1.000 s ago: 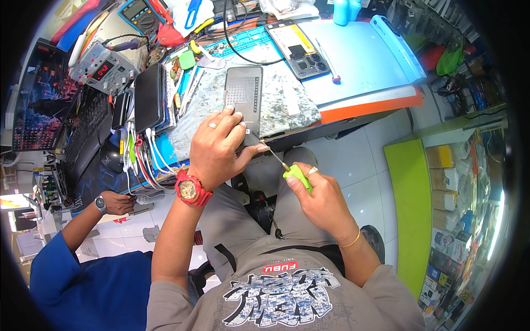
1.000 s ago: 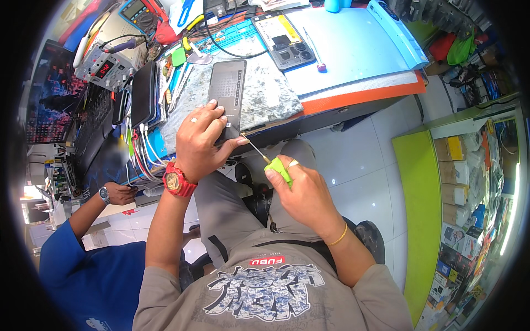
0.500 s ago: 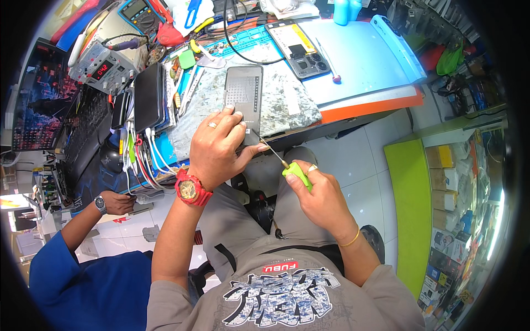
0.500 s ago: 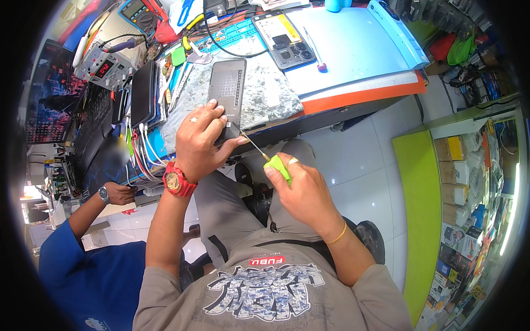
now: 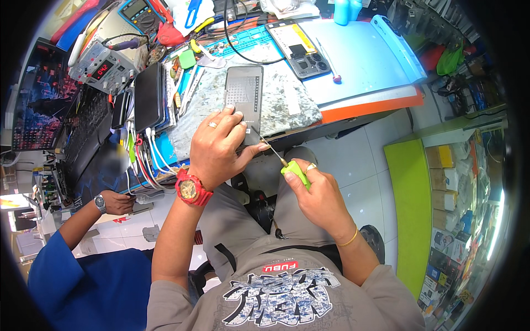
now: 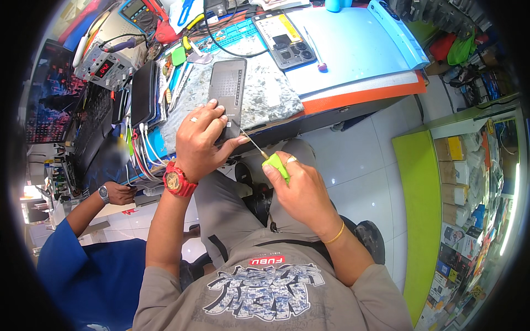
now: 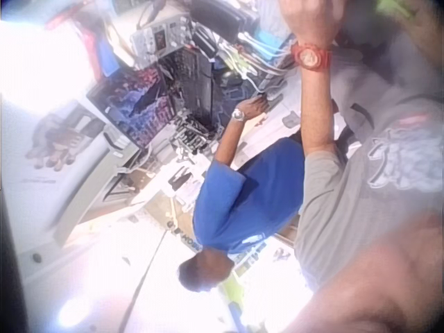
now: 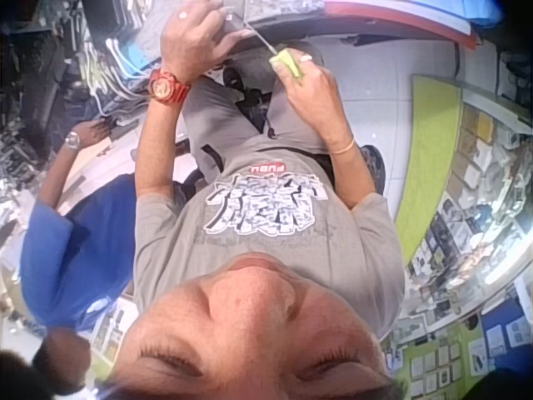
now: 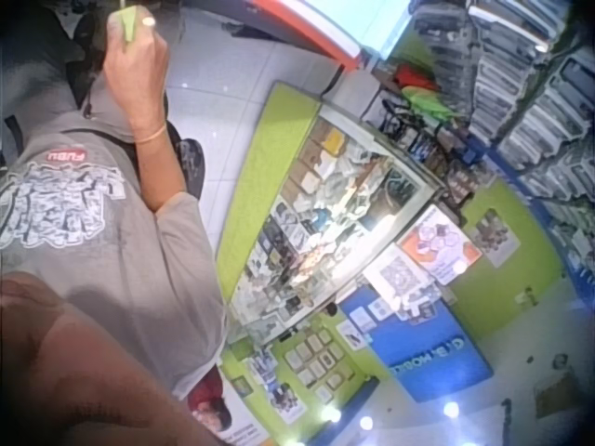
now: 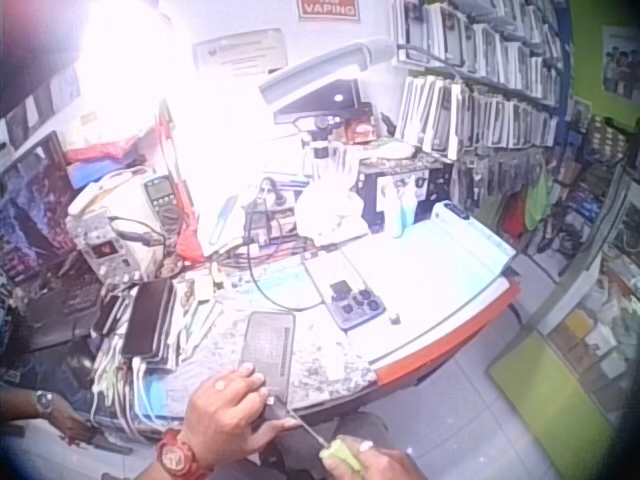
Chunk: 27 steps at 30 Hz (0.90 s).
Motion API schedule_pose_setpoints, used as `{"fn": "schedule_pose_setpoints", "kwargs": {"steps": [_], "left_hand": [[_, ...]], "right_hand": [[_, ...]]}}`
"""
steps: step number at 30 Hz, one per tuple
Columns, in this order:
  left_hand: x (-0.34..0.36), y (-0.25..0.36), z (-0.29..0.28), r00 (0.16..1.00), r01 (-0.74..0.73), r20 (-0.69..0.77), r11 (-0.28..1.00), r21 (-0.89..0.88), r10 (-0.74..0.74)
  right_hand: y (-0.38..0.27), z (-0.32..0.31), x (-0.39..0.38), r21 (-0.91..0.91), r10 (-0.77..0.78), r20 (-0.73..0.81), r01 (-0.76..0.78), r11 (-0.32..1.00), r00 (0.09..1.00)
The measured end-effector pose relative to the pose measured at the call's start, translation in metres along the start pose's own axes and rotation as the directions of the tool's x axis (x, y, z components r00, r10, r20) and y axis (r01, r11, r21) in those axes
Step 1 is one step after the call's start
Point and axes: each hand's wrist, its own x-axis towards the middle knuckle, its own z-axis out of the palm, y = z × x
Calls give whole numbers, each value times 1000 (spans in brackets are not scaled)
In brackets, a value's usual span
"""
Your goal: The person prying the back cover off a mobile phone using a tool and subsequently disconnecting a white cable from an electronic device by hand.
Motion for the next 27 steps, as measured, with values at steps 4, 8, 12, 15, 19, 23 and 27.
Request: {"fn": "schedule_pose_setpoints", "kwargs": {"steps": [4,8,12,15,19,23,27], "left_hand": [[0,0,0,1000,-1,0,1000,-1,1],[0,0,1,1000,-2,-5,1000,1,2],[0,0,0,1000,-1,-5,1000,0,1],[-1,-1,1,1000,2,-5,1000,-5,-2],[0,0,1,1000,1,-7,1000,-12,-1],[0,-1,1,1000,8,-8,1000,-13,-8],[0,-1,0,1000,3,-11,1000,-12,-3]], "right_hand": [[-2,0,1,7,12,2,-12,1000,1000],[1,2,1,10,-1,-12,2,1000,1000],[0,1,2,0,0,-9,0,1000,1000],[-2,1,3,9,10,-4,-10,1000,1000],[-2,1,3,26,22,-16,-22,999,1000],[-4,-4,7,31,44,-10,-44,999,999],[-2,-3,5,10,38,-4,-38,999,999]]}}
